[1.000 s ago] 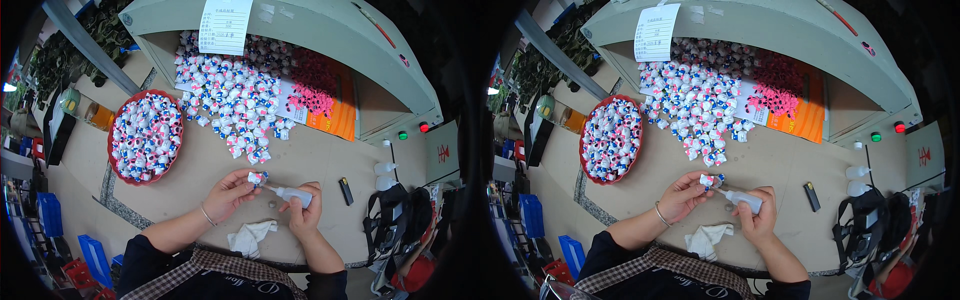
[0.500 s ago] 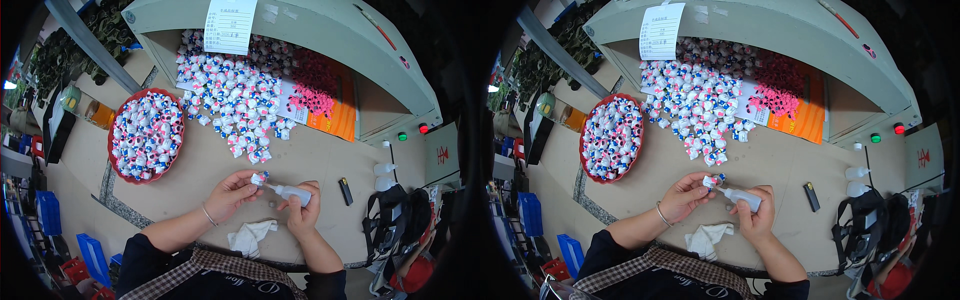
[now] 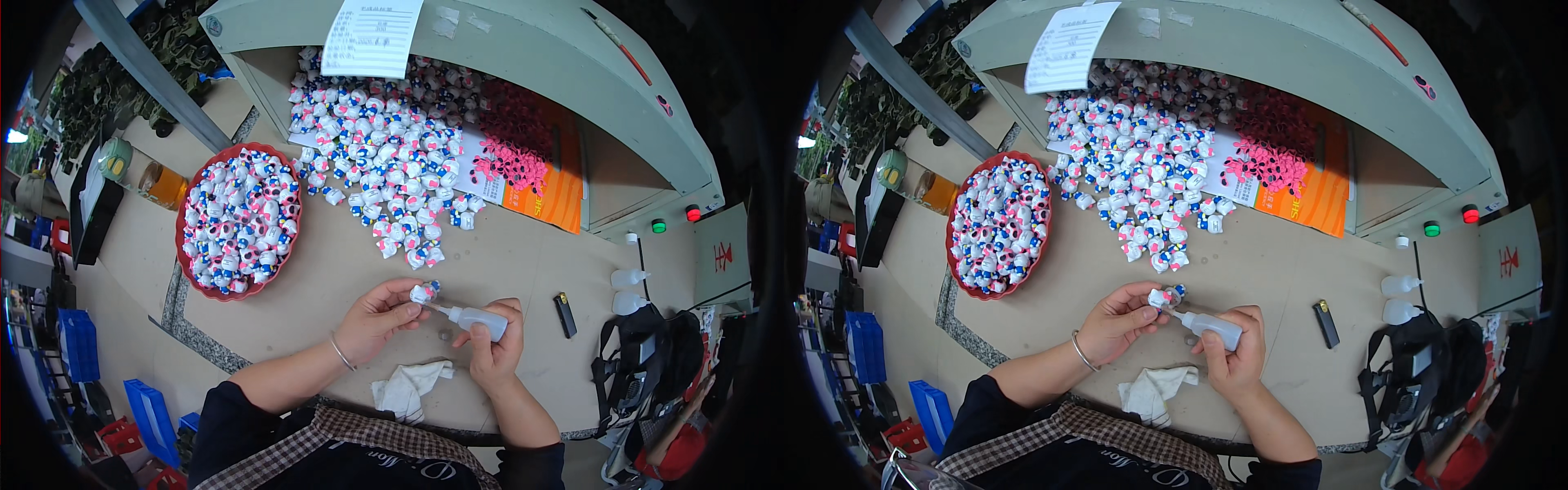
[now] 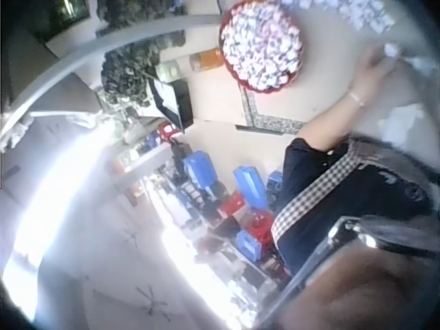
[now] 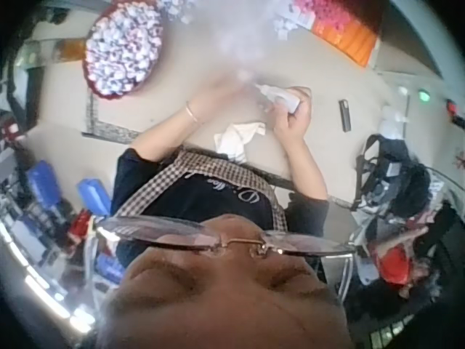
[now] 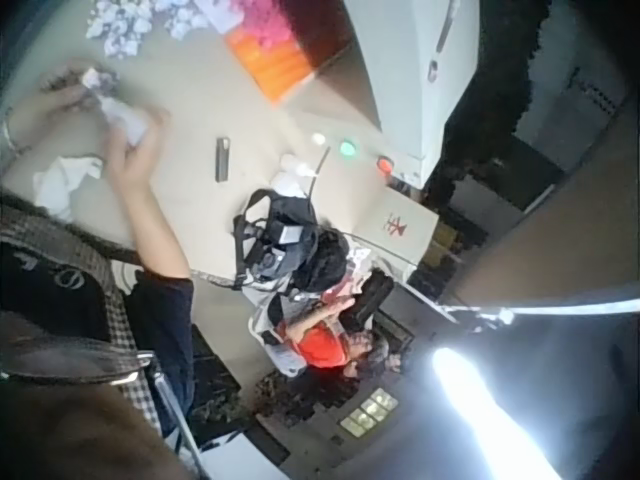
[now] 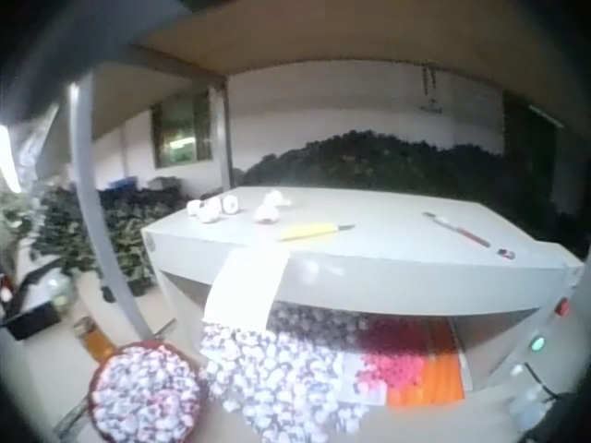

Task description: The person applies glue from a glue bottle to small plastic parts to assemble small figurines.

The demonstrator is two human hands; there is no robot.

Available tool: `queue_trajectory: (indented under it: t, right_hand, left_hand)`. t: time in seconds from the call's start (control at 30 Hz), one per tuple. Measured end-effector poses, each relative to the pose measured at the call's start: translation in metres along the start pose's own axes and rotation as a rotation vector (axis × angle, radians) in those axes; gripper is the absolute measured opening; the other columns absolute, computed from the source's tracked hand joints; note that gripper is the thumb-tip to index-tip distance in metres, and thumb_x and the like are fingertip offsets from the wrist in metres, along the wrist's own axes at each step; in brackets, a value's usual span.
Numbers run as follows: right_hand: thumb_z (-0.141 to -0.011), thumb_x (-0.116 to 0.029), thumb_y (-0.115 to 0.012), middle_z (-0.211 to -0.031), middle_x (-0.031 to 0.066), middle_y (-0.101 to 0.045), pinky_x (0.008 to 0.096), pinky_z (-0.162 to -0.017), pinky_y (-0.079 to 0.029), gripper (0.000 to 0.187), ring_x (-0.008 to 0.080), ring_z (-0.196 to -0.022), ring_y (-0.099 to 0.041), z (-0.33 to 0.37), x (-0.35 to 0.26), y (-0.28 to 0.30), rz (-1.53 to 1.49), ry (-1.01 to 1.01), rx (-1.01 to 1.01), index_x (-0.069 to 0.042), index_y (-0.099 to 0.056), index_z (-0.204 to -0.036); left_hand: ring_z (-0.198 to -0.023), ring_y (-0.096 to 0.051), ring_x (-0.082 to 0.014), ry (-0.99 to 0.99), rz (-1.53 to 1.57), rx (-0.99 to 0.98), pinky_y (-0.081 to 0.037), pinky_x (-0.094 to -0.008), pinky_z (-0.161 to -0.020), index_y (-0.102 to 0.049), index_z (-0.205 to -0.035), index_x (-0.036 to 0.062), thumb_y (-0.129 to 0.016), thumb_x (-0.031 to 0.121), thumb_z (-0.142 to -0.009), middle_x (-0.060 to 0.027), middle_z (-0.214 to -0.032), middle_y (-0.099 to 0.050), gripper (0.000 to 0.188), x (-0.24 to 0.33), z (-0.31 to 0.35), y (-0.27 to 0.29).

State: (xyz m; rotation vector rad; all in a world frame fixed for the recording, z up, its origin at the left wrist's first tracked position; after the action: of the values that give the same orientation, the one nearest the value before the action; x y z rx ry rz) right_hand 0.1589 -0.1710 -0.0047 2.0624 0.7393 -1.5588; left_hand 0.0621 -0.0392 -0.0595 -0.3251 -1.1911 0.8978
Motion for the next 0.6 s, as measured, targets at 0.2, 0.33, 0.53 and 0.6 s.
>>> queue_trajectory:
  t: [0.2,0.33,0.53,0.6]
  right_hand:
    - [-0.082,-0.004,-0.049,-0.091,0.0119,-0.036,0.0232,-0.049,-0.05,0.017,0.0146,-0.062,-0.055,0.001,-0.002,0.003,0.048,0.017,-0.007,0.004,-0.039,-0.093]
    - [-0.083,-0.004,-0.049,-0.091,0.012,-0.036,0.0239,-0.05,-0.051,0.019,0.0146,-0.064,-0.055,0.0,-0.001,0.006,0.024,0.003,0.018,0.005,-0.038,-0.095]
    - [-0.083,-0.004,-0.05,-0.089,0.0091,-0.043,0.0257,-0.054,-0.052,0.019,0.0149,-0.072,-0.056,-0.008,-0.005,0.024,-0.181,-0.195,0.209,0.001,-0.038,-0.097]
    - [-0.082,-0.004,-0.051,-0.088,0.0081,-0.046,0.026,-0.055,-0.052,0.019,0.015,-0.075,-0.056,-0.017,-0.006,0.033,-0.232,-0.285,0.279,0.0,-0.039,-0.097]
  left_hand:
    - [-0.093,-0.055,-0.0126,-0.026,0.008,0.006,-0.045,-0.0235,-0.075,-0.047,-0.117,0.0095,-0.053,0.004,-0.083,-0.0042,-0.107,-0.055,0.035,0.0,0.0,0.004]
    - [-0.093,-0.054,-0.0126,-0.01,0.013,0.013,-0.045,-0.0235,-0.075,-0.047,-0.117,0.0096,-0.054,0.004,-0.083,-0.0041,-0.106,-0.055,0.036,0.001,-0.001,0.001]
    - [-0.091,-0.055,-0.0123,-0.009,0.017,0.015,-0.046,-0.0234,-0.075,-0.048,-0.117,0.0103,-0.054,0.005,-0.083,-0.0033,-0.106,-0.055,0.035,0.0,0.0,0.003]
    - [-0.091,-0.055,-0.0123,-0.013,0.02,0.011,-0.046,-0.0233,-0.074,-0.048,-0.117,0.0104,-0.054,0.005,-0.083,-0.003,-0.105,-0.056,0.034,0.0,0.001,0.006]
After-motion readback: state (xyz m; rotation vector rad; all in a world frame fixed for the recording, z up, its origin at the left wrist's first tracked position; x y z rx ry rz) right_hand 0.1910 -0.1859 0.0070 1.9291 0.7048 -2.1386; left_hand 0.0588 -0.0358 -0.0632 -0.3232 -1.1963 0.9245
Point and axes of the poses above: each hand's wrist, its own z-axis away from the middle knuckle, its own y-axis out of the back of the hand, x = y × z, the point moved 6 cm from there along -z, towards the middle knuckle
